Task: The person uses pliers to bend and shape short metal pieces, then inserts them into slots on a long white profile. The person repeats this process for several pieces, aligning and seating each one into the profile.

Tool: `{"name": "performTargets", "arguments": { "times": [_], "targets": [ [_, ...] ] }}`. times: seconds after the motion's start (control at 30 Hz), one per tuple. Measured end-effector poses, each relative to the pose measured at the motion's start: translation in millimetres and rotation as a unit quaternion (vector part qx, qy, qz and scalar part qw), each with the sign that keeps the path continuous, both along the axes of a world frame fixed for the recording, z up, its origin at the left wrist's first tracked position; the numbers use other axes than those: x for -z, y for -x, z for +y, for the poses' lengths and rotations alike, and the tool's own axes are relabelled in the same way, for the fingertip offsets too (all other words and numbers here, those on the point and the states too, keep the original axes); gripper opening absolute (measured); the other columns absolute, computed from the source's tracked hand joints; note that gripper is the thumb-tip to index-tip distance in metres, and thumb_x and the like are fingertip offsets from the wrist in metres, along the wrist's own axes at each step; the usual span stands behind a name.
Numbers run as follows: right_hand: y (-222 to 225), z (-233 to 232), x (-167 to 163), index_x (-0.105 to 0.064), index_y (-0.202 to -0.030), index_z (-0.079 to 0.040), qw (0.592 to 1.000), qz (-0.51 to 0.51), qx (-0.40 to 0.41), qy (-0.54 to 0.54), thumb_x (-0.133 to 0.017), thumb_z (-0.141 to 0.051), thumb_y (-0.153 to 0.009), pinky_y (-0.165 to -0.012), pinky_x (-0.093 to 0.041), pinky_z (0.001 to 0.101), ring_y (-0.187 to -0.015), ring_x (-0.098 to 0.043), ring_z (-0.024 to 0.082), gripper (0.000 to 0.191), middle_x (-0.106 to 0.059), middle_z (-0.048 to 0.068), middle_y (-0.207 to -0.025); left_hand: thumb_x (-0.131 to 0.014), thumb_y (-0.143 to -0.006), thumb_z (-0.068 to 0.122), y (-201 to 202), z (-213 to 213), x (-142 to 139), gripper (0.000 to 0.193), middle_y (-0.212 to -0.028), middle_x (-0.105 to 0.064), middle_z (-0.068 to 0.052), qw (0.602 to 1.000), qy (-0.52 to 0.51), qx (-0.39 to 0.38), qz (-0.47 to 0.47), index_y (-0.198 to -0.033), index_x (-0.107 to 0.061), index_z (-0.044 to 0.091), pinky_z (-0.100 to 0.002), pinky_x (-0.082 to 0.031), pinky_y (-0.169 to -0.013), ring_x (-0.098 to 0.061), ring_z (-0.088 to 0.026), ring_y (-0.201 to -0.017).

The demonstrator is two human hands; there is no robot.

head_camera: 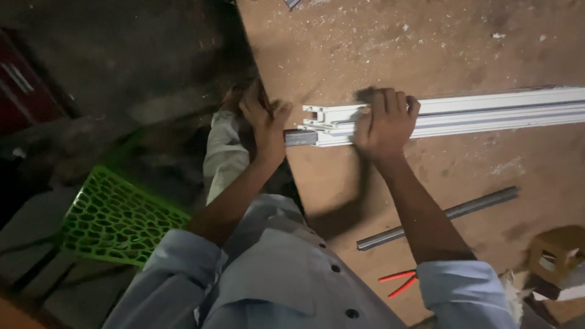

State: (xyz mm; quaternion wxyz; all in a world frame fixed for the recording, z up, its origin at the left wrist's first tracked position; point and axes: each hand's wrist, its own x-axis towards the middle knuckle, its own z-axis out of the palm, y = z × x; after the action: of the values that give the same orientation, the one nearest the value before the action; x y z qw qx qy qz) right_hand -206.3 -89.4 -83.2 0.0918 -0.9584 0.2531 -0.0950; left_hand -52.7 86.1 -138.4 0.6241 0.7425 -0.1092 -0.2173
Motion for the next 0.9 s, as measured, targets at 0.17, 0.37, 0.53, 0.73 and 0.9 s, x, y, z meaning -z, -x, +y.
{"name": "performTargets", "arguments": {
  "times": [0.17,0.37,0.53,0.73,0.9],
  "targets": [
    [2.2,0.8,5.3,-0.064,-0.108,-0.002,1.0,0.013,-0.001,0.02,-0.057,-0.021,-0.087,-0.101,-0.038,0.0528,-0.103,-0.055,0.034,0.029,-0.059,0.016,-0.11,-0.067,-0.097,0.023,-30.3,6.2,-36.5,0.049,-0.145,-0.048,-0.018,0.957,0.053,0.18,-0.223,-0.139,-0.054,0.0,-0.051,-0.021,-0.127,-0.037,-0.036,-0.147],
    [-0.2,-0.6,0.3,-0.065,-0.112,-0.004,1.0,0.008,-0.008,0.012,-0.056,-0.022,-0.09,-0.103,-0.038,0.0527,-0.106,-0.056,0.034,0.03,-0.061,0.015,-0.114,-0.073,-0.087,0.024,-35.3,-20.9,-55.3,0.031,-0.126,-0.062,-0.01,0.885,0.123,0.326,-0.309,-0.111,-0.069,0.005,-0.059,-0.023,-0.124,-0.046,-0.038,-0.14],
    [5.8,-2.9,3.1,-0.065,-0.115,-0.005,1.0,0.017,-0.009,0.006,-0.055,-0.023,-0.093,-0.105,-0.037,0.0526,-0.109,-0.056,0.033,0.03,-0.061,0.014,-0.116,-0.071,-0.095,0.025,-35.5,-20.4,-48.0,0.027,-0.125,-0.063,-0.014,0.862,0.168,0.427,-0.216,-0.112,-0.068,0.003,-0.058,-0.038,-0.123,-0.056,-0.038,-0.139],
    [17.3,-1.2,24.7,-0.063,-0.112,-0.003,0.999,0.037,0.01,0.02,-0.053,-0.025,-0.101,-0.108,-0.036,0.0538,-0.107,-0.055,0.03,0.026,-0.057,0.016,-0.111,-0.068,-0.1,0.03,-35.8,-20.3,-39.6,0.035,-0.13,-0.062,-0.02,0.825,0.201,0.473,-0.236,-0.117,-0.067,0.0,-0.059,-0.039,-0.121,-0.056,-0.039,-0.138],
    [25.9,-2.3,29.1,-0.062,-0.115,0.0,0.999,0.051,0.012,0.013,-0.052,-0.031,-0.096,-0.102,-0.036,0.0539,-0.108,-0.055,0.035,0.038,-0.055,0.021,-0.112,-0.062,-0.103,0.043,-18.3,-40.2,-34.9,0.041,-0.134,-0.065,-0.014,0.852,0.165,0.453,-0.203,-0.118,-0.069,0.005,-0.053,-0.042,-0.119,-0.059,-0.035,-0.143]
  ]
}}
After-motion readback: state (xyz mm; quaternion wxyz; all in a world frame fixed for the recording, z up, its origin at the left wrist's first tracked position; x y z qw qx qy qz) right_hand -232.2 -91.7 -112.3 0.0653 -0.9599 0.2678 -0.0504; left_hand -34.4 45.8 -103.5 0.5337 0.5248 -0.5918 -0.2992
